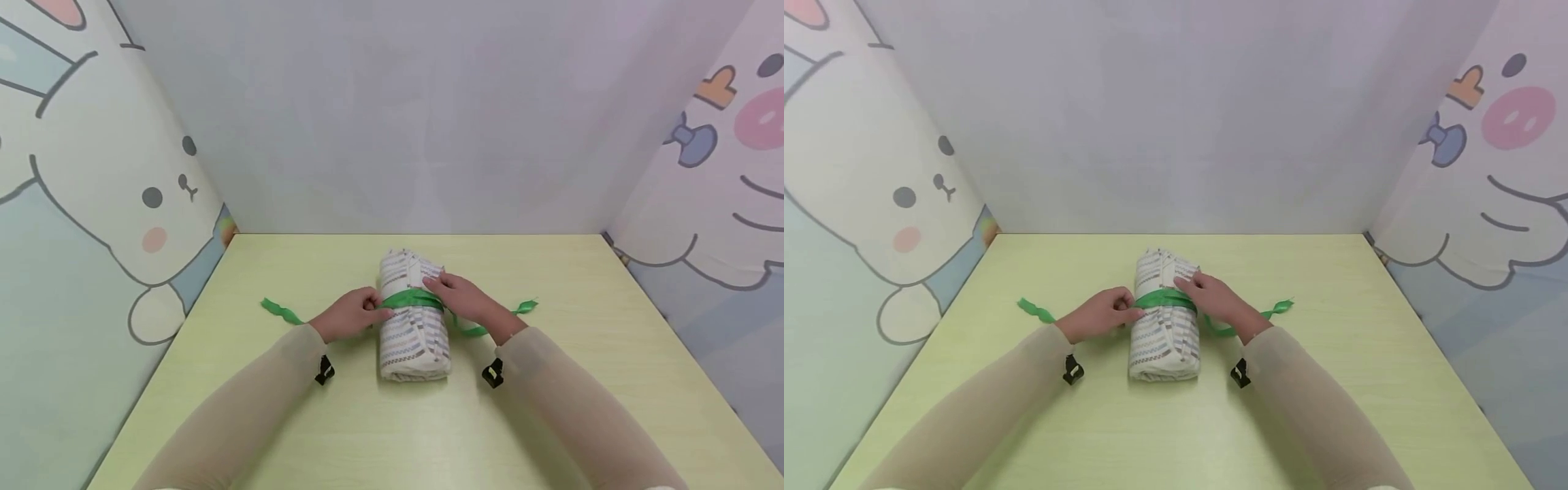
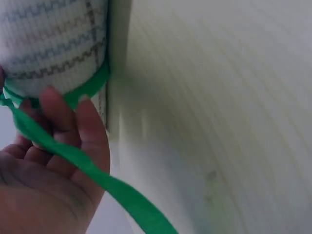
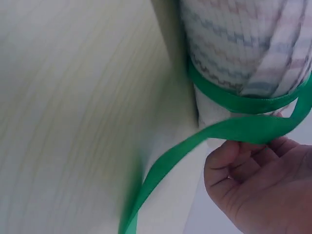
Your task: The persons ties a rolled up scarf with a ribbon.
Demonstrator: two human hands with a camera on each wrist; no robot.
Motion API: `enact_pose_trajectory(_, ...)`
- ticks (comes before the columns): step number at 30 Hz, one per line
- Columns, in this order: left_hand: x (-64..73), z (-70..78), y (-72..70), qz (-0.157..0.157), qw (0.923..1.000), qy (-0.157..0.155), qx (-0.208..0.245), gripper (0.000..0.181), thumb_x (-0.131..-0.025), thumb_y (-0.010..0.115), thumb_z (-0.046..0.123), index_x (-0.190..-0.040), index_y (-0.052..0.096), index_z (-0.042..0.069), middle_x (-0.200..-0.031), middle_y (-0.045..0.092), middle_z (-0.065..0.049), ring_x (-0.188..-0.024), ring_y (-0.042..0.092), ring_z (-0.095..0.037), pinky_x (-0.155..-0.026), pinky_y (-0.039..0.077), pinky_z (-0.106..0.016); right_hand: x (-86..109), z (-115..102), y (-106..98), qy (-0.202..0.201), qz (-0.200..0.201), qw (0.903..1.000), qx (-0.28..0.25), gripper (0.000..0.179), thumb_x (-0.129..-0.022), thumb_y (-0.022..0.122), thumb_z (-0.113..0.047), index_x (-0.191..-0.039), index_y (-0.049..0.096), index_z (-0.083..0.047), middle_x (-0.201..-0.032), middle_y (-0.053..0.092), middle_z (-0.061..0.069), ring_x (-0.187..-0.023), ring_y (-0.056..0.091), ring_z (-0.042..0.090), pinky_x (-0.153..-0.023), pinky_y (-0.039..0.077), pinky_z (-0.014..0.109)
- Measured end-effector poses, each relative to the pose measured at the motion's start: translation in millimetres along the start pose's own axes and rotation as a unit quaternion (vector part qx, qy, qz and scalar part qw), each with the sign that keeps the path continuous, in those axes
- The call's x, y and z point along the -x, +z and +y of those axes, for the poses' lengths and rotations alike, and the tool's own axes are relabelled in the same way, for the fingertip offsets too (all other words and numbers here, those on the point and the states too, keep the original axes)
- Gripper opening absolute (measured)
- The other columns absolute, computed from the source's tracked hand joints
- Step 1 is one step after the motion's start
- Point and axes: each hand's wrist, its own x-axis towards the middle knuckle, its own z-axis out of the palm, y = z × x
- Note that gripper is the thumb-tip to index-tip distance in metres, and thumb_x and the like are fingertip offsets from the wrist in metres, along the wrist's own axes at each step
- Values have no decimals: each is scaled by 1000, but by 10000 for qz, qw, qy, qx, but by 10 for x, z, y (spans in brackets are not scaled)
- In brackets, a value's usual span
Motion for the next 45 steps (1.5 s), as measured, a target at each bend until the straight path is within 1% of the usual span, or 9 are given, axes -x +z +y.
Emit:
enact_pose_trajectory(4, -5, -20, -28, -83, 9999, 40, 76, 32, -99, 70, 40, -95, 59, 10, -73, 51, -1, -65, 50, -16, -61, 42, -30, 1, 14, -26, -166, -167, 9997, -86, 62, -104, 44, -65, -120, 66, -10, -114, 63, 9, -103, 57, 28, -87, 46, 43)
enact_pose_trajectory(10, 21, 65, -70, -271, 9994, 61, 197, 38, -101, 66, 44, -92, 59, 8, -76, 51, -1, -67, 45, -16, -61, 38, -30, 20, 21, -56, -522, -228, 9962, -660, 43, -107, 53, -47, -91, 64, -9, -86, 57, 6, -82, 52, 26, -71, 42, 37)
enact_pose_trajectory(14, 43, 160, -66, -64, 9996, 27, 284, 44, -104, 60, 47, -91, 56, 6, -75, 45, -1, -66, 40, -18, -61, 34, -31, 52, -9, -71, -539, -126, 9932, -1024, 46, -108, 52, -46, -84, 51, -7, -72, 47, 4, -68, 45, 25, -66, 39, 37)
enact_pose_trajectory(19, 66, 279, -39, 442, 9986, 118, 280, 46, -107, 53, 48, -85, 53, 7, -73, 42, -1, -65, 39, -19, -62, 33, -33, 83, -70, -94, -739, 104, 9885, -1312, 47, -109, 51, -45, -79, 43, -9, -63, 35, 1, -57, 32, 21, -60, 34, 36)
enact_pose_trajectory(23, 71, 286, -4, 728, 9970, 238, 91, 42, -106, 56, 44, -81, 49, 11, -71, 42, -1, -64, 41, -19, -62, 36, -33, 85, -74, -91, -837, 204, 9888, -1218, 46, -109, 51, -44, -78, 43, -10, -65, 35, 1, -57, 32, 20, -58, 34, 36)
enact_pose_trajectory(26, 65, 197, 27, 837, 9962, 203, -147, 42, -106, 57, 41, -78, 46, 12, -69, 41, 0, -63, 41, -18, -61, 36, -32, 76, 5, -82, -695, 114, 9932, -926, 44, -110, 50, -40, -81, 45, -8, -71, 35, 2, -63, 34, 21, -61, 33, 36)
enact_pose_trajectory(31, 64, -6, 65, 716, 9961, 68, -506, 40, -107, 56, 31, -75, 42, 12, -68, 41, 0, -62, 41, -17, -62, 35, -31, 44, 219, -61, -224, -144, 9983, -509, 43, -111, 47, -36, -88, 50, 0, -79, 40, 5, -75, 37, 22, -70, 33, 38)
enact_pose_trajectory(35, 64, -39, 68, 620, 9968, 83, -507, 38, -106, 56, 28, -75, 43, 11, -69, 42, -1, -62, 42, -17, -61, 35, -32, 39, 265, -32, -246, -180, 9982, -518, 44, -111, 47, -38, -92, 53, 1, -86, 46, 8, -81, 41, 24, -74, 35, 40)
enact_pose_trajectory(45, 46, -36, 64, 480, 9964, -67, -702, 38, -106, 58, 36, -77, 48, 12, -70, 44, -1, -64, 44, -17, -62, 36, -32, 78, 272, -34, -91, -196, 9992, -324, 47, -111, 46, -42, -89, 50, -1, -74, 36, 3, -66, 34, 20, -65, 34, 37)
